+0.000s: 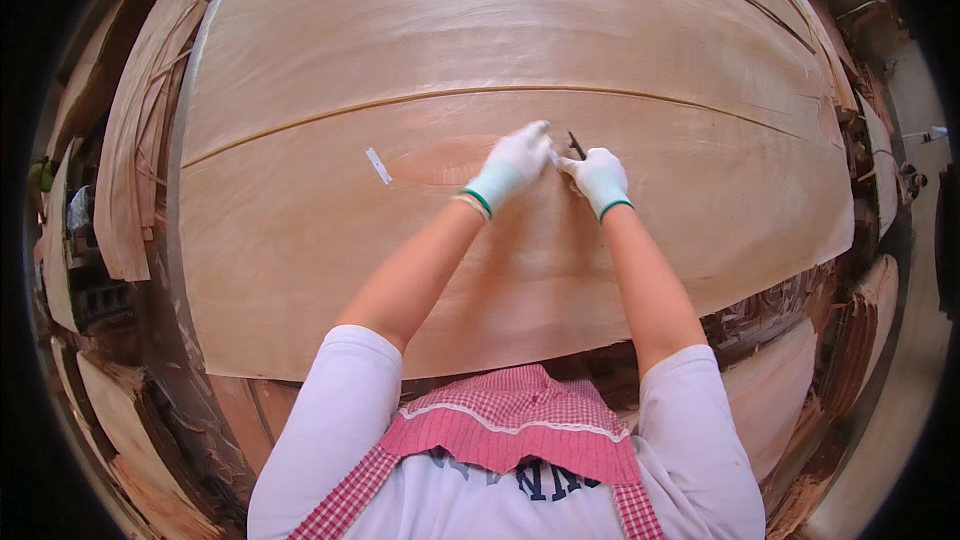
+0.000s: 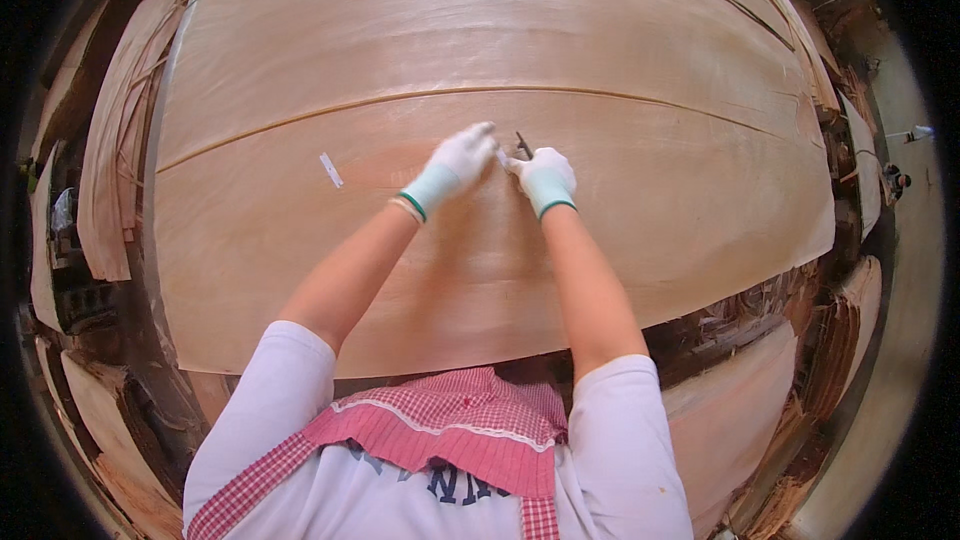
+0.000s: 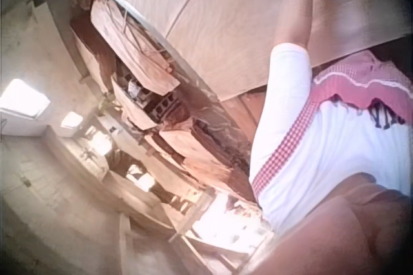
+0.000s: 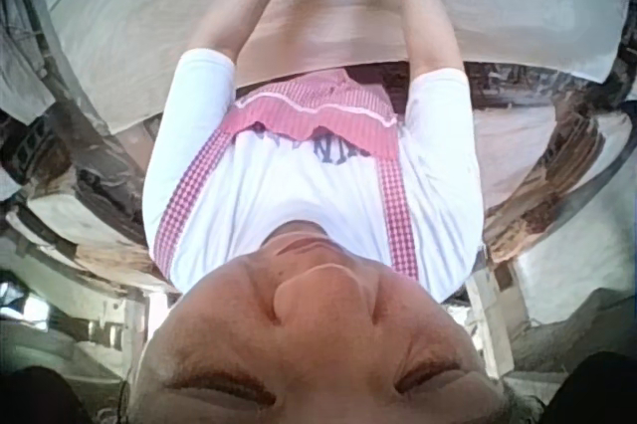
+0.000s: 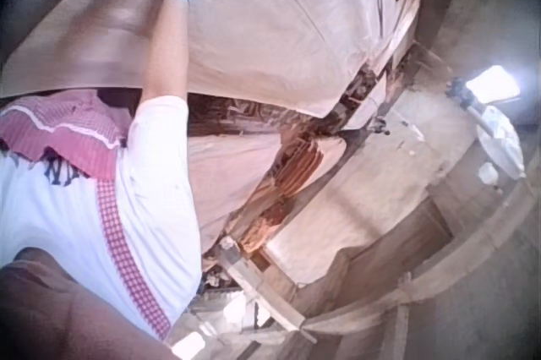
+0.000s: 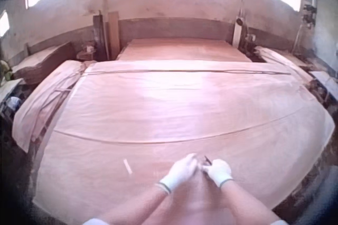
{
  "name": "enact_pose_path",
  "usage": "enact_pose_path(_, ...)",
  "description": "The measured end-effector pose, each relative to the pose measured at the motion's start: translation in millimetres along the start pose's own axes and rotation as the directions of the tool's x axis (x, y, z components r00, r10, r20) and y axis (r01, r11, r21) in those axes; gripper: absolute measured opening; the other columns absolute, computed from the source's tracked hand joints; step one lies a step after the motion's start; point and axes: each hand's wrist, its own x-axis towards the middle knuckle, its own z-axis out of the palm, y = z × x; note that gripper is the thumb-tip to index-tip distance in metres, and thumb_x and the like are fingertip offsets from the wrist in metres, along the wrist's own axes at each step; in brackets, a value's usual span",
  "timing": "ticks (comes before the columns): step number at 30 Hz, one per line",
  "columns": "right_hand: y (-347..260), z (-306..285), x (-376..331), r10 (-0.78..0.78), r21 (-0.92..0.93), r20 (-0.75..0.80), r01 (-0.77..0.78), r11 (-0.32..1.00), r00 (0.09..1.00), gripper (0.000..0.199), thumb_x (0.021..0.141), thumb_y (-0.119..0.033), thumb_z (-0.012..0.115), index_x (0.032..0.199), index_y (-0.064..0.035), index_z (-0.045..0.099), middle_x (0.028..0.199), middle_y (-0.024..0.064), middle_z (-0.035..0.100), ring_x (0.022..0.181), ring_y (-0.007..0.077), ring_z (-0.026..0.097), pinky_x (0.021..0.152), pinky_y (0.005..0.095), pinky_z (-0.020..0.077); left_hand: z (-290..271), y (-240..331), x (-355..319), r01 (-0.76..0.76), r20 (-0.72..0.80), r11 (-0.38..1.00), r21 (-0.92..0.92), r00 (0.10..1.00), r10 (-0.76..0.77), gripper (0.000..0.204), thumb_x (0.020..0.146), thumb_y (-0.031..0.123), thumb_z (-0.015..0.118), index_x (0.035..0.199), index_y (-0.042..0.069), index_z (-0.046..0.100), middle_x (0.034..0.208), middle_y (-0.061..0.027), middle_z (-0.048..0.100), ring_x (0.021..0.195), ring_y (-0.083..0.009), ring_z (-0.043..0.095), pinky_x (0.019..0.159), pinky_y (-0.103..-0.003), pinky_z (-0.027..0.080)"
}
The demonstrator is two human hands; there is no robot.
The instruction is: The person repairs wood veneer sheets by cutting out damaged sections with a utility knife, applying tape to secure patches, and smoothing the surface by hand and with a tool.
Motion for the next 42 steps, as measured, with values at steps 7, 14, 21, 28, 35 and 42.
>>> enact_pose_path(7, -12, 1, -115, -0.104, 0.718, 0.083, 0.013, 0.696, 0.991, 0.024, 0.098, -0.028, 0.052, 0.092, -0.0047, 0.051, 0.067, 0.0044, 0.058, 0.055, 0.0127, 0.053, 0.052, 0.0316, 0.0439, -20, -12, -25, 0.073, 0.036, 0.092, -0.993, 0.934, -0.355, 0.049, 0.104, 0.031, 0.034, 0.137, -0.004, 0.035, 0.140, -0.0202, 0.044, 0.126, -0.0333, 0.046, 0.108, -0.043, 0.039)
enact_pose_path(14, -54, 3, -166, -0.337, 0.681, 0.199, 0.117, 0.723, 0.920, 0.019, 0.097, -0.020, 0.049, 0.089, -0.0027, 0.050, 0.069, 0.0098, 0.058, 0.058, 0.0177, 0.056, 0.056, 0.0349, 0.0454, -7, 13, -51, 0.063, 0.086, -0.076, -0.995, 0.937, -0.338, 0.057, 0.104, 0.040, 0.029, 0.140, -0.003, 0.031, 0.143, -0.0207, 0.041, 0.129, -0.0348, 0.043, 0.110, -0.043, 0.035)
enact_pose_path(21, -57, 3, -175, -0.356, 0.645, 0.215, 0.141, 0.751, 0.910, 0.020, 0.097, -0.020, 0.049, 0.088, -0.0015, 0.049, 0.068, 0.0146, 0.057, 0.060, 0.0249, 0.056, 0.059, 0.0388, 0.0451, -8, 18, -57, 0.056, 0.062, -0.027, -0.998, 0.942, -0.331, 0.058, 0.103, 0.042, 0.031, 0.139, -0.004, 0.032, 0.142, -0.0215, 0.041, 0.129, -0.0354, 0.043, 0.110, -0.043, 0.035)
enact_pose_path(28, -58, -5, -176, -0.441, 0.561, 0.180, 0.276, 0.781, 0.879, 0.021, 0.096, -0.020, 0.050, 0.089, -0.0009, 0.049, 0.070, 0.0195, 0.057, 0.064, 0.0347, 0.059, 0.061, 0.0424, 0.0451, -7, 17, -61, 0.070, 0.065, 0.004, -0.998, 0.941, -0.332, 0.059, 0.103, 0.042, 0.031, 0.140, -0.004, 0.031, 0.140, -0.0219, 0.043, 0.127, -0.0345, 0.046, 0.110, -0.042, 0.036)
enact_pose_path(35, -57, -13, -178, -0.382, 0.555, 0.218, 0.208, 0.805, 0.898, 0.022, 0.095, -0.022, 0.049, 0.091, -0.0010, 0.049, 0.073, 0.0230, 0.059, 0.071, 0.0411, 0.060, 0.064, 0.0476, 0.0445, -5, 13, -64, 0.093, 0.077, 0.034, -0.995, 0.943, -0.325, 0.059, 0.103, 0.043, 0.031, 0.140, -0.003, 0.031, 0.141, -0.0217, 0.043, 0.126, -0.0336, 0.046, 0.109, -0.041, 0.036)
enact_pose_path(42, -53, -13, -178, -0.374, 0.535, 0.250, 0.195, 0.822, 0.893, 0.023, 0.095, -0.023, 0.049, 0.089, -0.0004, 0.050, 0.073, 0.0244, 0.059, 0.071, 0.0431, 0.059, 0.063, 0.0481, 0.0442, -2, 12, -64, 0.104, 0.087, 0.032, -0.994, 0.938, -0.335, 0.058, 0.103, 0.043, 0.031, 0.140, -0.003, 0.032, 0.141, -0.0210, 0.043, 0.127, -0.0333, 0.046, 0.110, -0.041, 0.036)
